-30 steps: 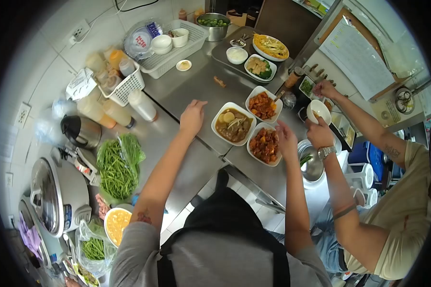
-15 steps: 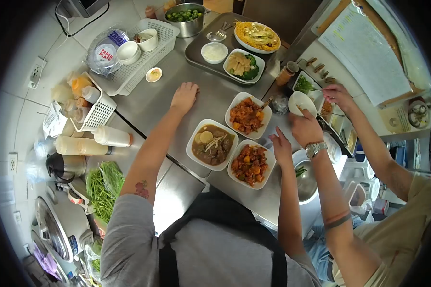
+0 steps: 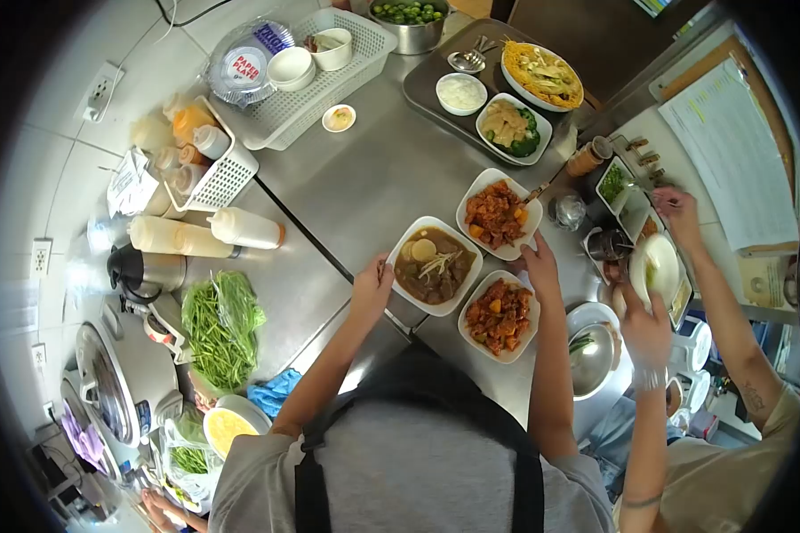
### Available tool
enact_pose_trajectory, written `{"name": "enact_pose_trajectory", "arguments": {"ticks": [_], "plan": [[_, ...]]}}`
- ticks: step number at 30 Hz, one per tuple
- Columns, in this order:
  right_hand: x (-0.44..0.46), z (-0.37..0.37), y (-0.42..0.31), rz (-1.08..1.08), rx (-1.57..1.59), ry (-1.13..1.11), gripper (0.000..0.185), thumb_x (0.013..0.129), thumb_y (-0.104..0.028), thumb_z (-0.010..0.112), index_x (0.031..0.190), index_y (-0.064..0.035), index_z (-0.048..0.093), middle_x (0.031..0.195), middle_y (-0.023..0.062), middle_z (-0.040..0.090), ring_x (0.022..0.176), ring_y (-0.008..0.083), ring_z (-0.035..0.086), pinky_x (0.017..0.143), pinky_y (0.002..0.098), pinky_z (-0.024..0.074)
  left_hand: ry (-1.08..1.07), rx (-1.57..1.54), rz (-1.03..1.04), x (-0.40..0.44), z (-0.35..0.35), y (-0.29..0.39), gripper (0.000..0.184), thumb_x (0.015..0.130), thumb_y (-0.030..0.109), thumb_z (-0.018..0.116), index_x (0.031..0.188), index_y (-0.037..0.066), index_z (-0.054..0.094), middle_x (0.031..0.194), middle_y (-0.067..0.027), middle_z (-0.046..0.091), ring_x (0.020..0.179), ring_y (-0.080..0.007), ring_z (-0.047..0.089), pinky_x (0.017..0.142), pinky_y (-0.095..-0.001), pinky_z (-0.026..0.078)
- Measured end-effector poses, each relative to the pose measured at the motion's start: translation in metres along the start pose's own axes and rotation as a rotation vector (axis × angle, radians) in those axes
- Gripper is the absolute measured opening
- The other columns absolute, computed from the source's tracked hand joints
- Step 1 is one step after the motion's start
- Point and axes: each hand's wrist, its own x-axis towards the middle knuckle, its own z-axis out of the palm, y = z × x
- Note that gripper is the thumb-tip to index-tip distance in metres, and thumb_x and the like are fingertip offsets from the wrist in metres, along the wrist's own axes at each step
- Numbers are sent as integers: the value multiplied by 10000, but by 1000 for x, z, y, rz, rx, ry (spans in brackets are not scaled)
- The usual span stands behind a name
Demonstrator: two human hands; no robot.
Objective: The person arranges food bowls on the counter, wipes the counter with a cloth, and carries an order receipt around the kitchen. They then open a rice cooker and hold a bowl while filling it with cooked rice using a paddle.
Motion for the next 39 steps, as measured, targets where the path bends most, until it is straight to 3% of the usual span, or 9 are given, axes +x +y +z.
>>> {"name": "enact_pose_trajectory", "arguments": {"ticks": [7,17,23,26,29,31,33,36,39], "plan": [[16,2,5,34,40,-21,564,930,-91,485,1458,-55,289,950,101,661,776,176,670,695,283,544,116,-16,-70,65,-43,-14,318,956,218,482,1182,11,566,569,-76,558,475,-157,532,493,-330,445],[30,50,-15,28,32,-54,574,915,-78,492,1438,18,273,1009,132,649,794,199,677,729,290,567,26,-84,-12,176,-69,1,317,965,228,471,1182,18,567,563,-13,517,453,-93,487,421,-262,397],[32,70,-26,-12,80,-29,548,905,-87,502,1424,-15,340,873,143,671,695,173,679,589,263,533,-57,-166,-67,198,-79,0,341,965,254,485,1229,49,549,576,8,490,439,-80,434,405,-243,370],[29,64,-27,69,-75,-51,543,935,-154,512,1438,-52,333,994,130,672,825,219,680,728,302,533,-87,-178,-92,196,-87,4,372,966,285,499,1255,55,537,598,15,492,453,-69,418,404,-231,360],[-10,26,-41,-181,-645,16,482,941,-208,517,1397,-91,418,965,156,673,924,239,668,798,341,510,-59,-242,-114,193,-94,11,403,966,317,509,1279,64,522,629,16,492,479,-58,409,407,-218,349],[-27,-23,-11,-357,-802,27,387,951,-263,479,1293,-91,533,964,201,654,927,336,638,875,400,469,9,-362,-123,182,-98,7,414,967,335,510,1288,72,516,647,17,489,497,-52,406,411,-211,344],[-58,-63,4,-236,-956,-108,328,953,-225,477,1216,-70,597,931,170,673,880,282,664,776,380,529,42,-433,-134,160,-97,3,429,968,348,506,1305,83,497,658,20,479,500,-49,398,414,-206,329],[-82,-78,12,342,-240,-221,302,950,-184,487,1181,-40,618,877,113,672,802,199,673,649,333,575,57,-604,-179,114,-90,1,452,967,369,501,1320,88,471,672,25,468,503,-46,388,416,-202,305],[-87,-55,-1,168,-301,-201,287,942,-143,508,1164,-2,621,838,70,645,726,131,645,570,289,590,50,-694,-182,65,-77,6,449,978,369,448,1316,74,452,689,20,468,512,-51,389,429,-203,290]]}}
